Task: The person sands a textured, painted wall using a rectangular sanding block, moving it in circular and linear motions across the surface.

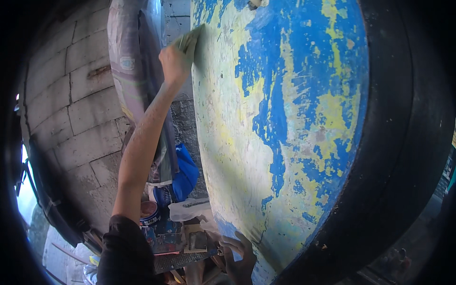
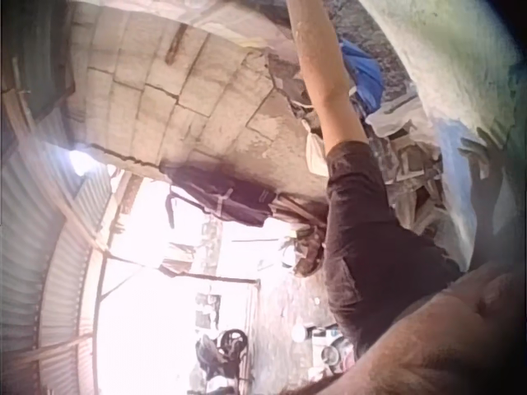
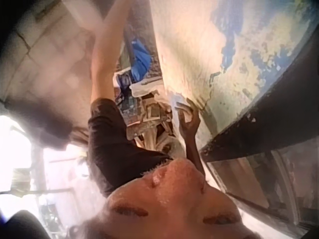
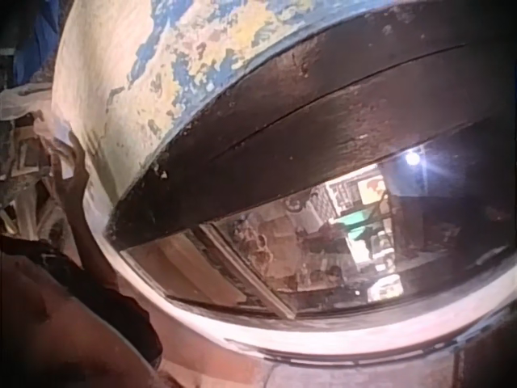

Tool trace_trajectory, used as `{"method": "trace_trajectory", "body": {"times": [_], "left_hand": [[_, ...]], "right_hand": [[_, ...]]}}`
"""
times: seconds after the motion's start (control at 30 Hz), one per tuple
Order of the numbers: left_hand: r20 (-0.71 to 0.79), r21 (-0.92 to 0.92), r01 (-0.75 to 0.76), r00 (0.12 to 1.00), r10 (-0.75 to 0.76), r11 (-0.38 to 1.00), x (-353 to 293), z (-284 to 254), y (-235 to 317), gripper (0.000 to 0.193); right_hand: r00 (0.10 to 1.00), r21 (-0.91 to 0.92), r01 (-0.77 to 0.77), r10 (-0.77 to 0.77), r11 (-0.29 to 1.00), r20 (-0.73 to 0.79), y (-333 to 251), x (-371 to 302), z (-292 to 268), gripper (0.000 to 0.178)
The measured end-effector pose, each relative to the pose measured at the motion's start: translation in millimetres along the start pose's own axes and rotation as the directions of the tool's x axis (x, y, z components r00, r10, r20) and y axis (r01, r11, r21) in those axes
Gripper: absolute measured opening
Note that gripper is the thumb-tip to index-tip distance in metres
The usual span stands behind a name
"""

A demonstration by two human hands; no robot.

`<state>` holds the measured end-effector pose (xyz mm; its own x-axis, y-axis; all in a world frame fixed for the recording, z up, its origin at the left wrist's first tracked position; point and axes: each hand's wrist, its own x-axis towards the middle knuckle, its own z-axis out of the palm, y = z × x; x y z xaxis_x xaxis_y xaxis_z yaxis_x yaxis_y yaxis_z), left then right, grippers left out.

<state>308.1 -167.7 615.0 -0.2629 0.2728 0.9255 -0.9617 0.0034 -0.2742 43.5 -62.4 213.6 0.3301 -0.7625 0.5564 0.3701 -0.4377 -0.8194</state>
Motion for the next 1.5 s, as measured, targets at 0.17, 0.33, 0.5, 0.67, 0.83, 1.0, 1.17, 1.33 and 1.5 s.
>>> {"method": "trace_trajectory", "body": {"times": [0.17,0.33,0.5,0.67,0.83,1.0,1.17,1.33,1.5], "left_hand": [[-0.041,0.181,0.091,0.996,-0.085,0.979,13,14,-8,0.015],[-0.054,0.303,0.154,0.988,-0.144,0.941,16,9,-25,0.015],[-0.041,-0.019,0.016,0.999,-0.017,1.000,-23,-8,-12,0.019],[0.009,0.294,0.134,0.990,-0.143,0.946,26,11,-31,0.022],[-0.042,0.152,0.044,0.998,-0.038,0.987,0,16,-26,0.018],[0.039,0.302,-0.038,0.999,0.028,0.953,38,16,-19,0.018],[-0.007,0.095,-0.096,0.995,0.097,0.991,-8,-12,37,0.013],[0.040,0.261,-0.021,0.999,0.011,0.965,23,-4,45,0.013],[-0.056,0.106,-0.099,0.993,0.106,0.989,35,-15,66,0.011]], "right_hand": [[1.000,0.015,0.017,-0.017,1.000,0.023,0,-3,5,0.040],[1.000,-0.006,-0.012,0.012,1.000,-0.026,8,-12,-5,0.041],[0.998,0.030,-0.048,0.049,0.998,-0.050,6,-17,-10,0.042],[0.995,0.037,-0.092,0.091,0.995,0.030,13,-15,2,0.042],[0.995,0.050,-0.100,0.101,0.994,-0.007,16,-24,-6,0.042],[0.990,0.060,-0.134,0.137,0.989,-0.044,24,-26,-20,0.043],[0.993,0.046,-0.073,0.077,0.996,-0.094,41,-28,-30,0.042],[0.999,-0.011,-0.050,0.050,0.999,0.020,43,-21,-24,0.042],[0.993,0.061,-0.114,0.116,0.992,-0.023,52,-23,-20,0.045]]}}
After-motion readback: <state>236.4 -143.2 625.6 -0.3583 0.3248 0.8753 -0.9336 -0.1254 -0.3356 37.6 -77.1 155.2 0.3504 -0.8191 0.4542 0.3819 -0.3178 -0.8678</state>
